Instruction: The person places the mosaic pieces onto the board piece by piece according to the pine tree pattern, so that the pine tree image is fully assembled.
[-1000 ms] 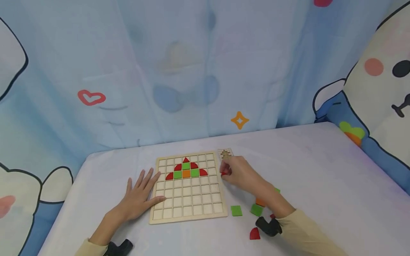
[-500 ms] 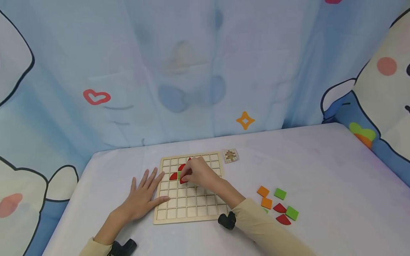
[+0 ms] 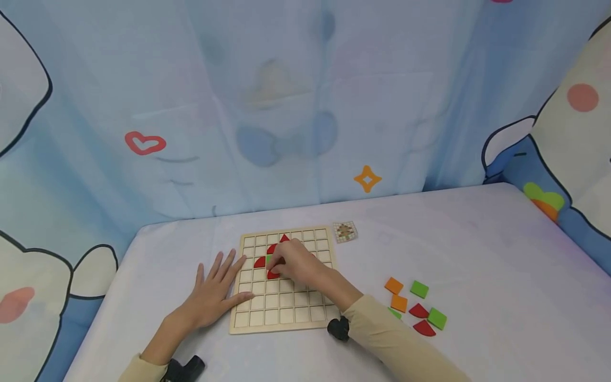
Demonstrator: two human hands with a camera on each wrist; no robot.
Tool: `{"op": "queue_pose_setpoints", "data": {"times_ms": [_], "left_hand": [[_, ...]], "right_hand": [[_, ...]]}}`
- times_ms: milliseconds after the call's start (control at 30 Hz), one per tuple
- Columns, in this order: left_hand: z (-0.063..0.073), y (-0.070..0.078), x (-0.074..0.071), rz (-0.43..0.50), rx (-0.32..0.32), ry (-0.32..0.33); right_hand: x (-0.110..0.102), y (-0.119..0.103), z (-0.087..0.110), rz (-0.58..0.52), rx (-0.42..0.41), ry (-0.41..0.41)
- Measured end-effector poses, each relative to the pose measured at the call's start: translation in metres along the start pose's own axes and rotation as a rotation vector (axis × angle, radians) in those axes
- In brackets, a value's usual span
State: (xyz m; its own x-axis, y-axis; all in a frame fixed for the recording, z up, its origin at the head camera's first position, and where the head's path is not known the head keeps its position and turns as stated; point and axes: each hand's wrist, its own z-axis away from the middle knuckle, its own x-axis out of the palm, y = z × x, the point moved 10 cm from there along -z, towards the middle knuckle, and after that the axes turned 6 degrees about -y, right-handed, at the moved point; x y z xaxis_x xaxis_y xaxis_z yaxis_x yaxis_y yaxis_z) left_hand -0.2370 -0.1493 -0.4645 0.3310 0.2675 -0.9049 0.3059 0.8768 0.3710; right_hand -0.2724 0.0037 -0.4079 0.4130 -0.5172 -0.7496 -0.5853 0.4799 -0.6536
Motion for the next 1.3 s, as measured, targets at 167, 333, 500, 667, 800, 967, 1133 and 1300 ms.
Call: {"op": "queue_pose_setpoints", "data": {"times_ms": [167,333,500,667,800,967,1133,1300], "left_hand": [[-0.001,0.001,0.000,-0.002,-0.003,-0.001],[-0.001,0.001,0.000,-0.010,-0.002,0.001],[0.000,0.003,-0.002,0.009,0.025,0.030],[0.001,0.003,-0.002,0.010,0.039,0.049],[0.002,0.003,-0.003,0.024,0.046,0.056],[0.003,0.004,-0.005,0.027,0.050,0.058],[0.002,0.002,-0.003,0.021,0.043,0.059],[0.002,0.001,-0.002,0.011,0.053,0.077]], "right_hand": [[0.001,0.000,-0.001,0.016,0.008,0.000],[0.004,-0.002,-0.001,0.021,0.020,-0.006],[0.007,-0.010,-0.002,0.085,-0.018,-0.048],[0.009,-0.018,-0.003,0.158,-0.071,-0.074],[0.012,-0.022,-0.004,0.197,-0.069,-0.097],[0.014,-0.025,-0.006,0.256,-0.053,-0.098],[0.016,-0.025,-0.005,0.288,-0.033,-0.090],[0.015,-0.025,-0.002,0.243,-0.017,-0.106]]}}
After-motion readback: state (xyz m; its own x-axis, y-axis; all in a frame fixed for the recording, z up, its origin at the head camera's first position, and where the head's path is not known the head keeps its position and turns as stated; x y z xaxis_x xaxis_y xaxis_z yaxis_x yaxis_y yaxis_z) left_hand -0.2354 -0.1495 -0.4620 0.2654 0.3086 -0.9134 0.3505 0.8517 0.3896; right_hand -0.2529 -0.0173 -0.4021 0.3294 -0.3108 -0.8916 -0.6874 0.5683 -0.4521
